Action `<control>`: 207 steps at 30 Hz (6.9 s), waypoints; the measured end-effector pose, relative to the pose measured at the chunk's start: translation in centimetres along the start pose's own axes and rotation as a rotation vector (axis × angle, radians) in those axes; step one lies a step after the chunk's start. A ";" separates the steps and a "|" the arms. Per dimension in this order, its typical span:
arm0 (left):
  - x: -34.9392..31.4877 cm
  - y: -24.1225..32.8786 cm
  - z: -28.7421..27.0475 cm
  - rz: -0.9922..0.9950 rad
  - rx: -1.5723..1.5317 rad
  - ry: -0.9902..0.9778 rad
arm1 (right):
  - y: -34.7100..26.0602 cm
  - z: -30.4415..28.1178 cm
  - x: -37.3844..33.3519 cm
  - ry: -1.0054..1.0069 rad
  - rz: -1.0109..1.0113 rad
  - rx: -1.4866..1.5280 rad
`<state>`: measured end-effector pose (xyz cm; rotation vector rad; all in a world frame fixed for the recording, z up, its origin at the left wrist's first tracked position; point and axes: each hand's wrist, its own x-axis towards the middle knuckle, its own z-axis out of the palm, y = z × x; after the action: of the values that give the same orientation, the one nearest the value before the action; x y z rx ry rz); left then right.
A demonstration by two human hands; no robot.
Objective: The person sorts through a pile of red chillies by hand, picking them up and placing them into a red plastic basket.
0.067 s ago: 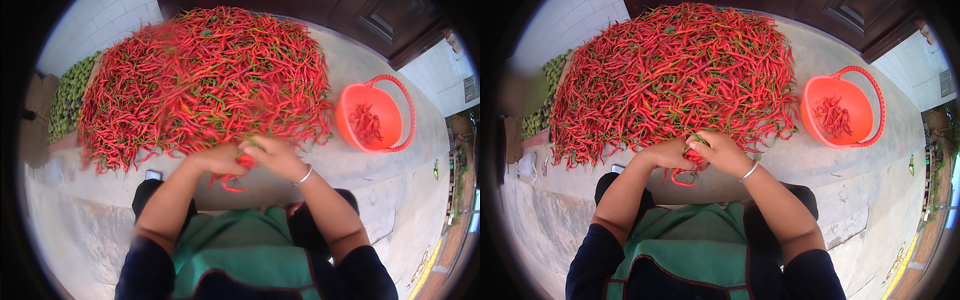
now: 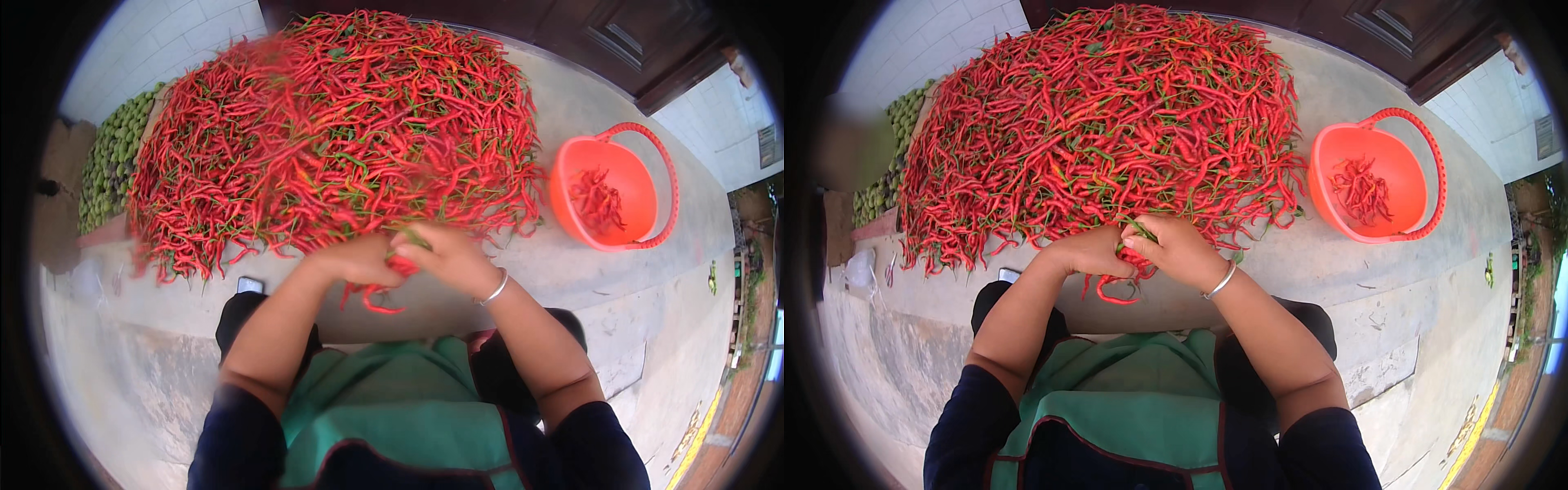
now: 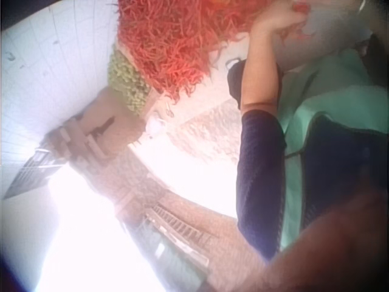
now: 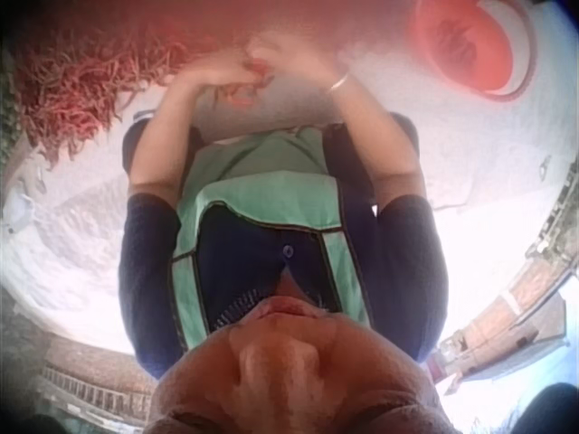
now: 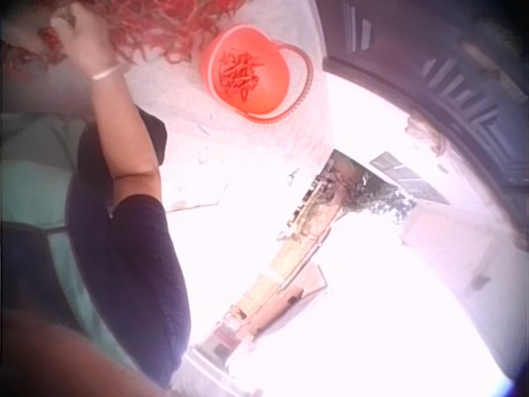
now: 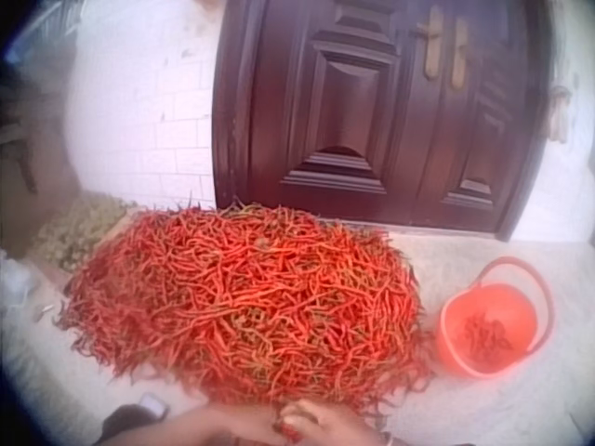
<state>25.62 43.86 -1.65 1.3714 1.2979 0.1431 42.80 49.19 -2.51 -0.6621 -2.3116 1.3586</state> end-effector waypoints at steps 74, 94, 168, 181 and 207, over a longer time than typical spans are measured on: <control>10.9 1.2 -1.4 0.182 -0.760 0.623 | 1.7 -11.4 -6.1 0.293 0.224 -0.227; -1.0 -2.0 -0.2 0.559 -0.855 0.502 | 0.7 0.2 3.8 0.302 0.252 1.216; 1.9 -2.6 3.1 0.388 -1.107 0.048 | 0.0 0.5 1.3 0.380 0.223 0.483; 2.3 -2.9 3.4 0.307 -1.008 0.085 | 2.1 -0.4 0.9 0.366 -0.029 -0.139; 4.8 4.0 6.2 -0.058 -0.987 -0.076 | 2.4 -6.3 -5.2 0.529 -0.282 -0.798</control>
<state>34.22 44.66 -3.32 0.4844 0.9716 0.5961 50.96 51.66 -2.17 -0.7523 -2.3072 0.0635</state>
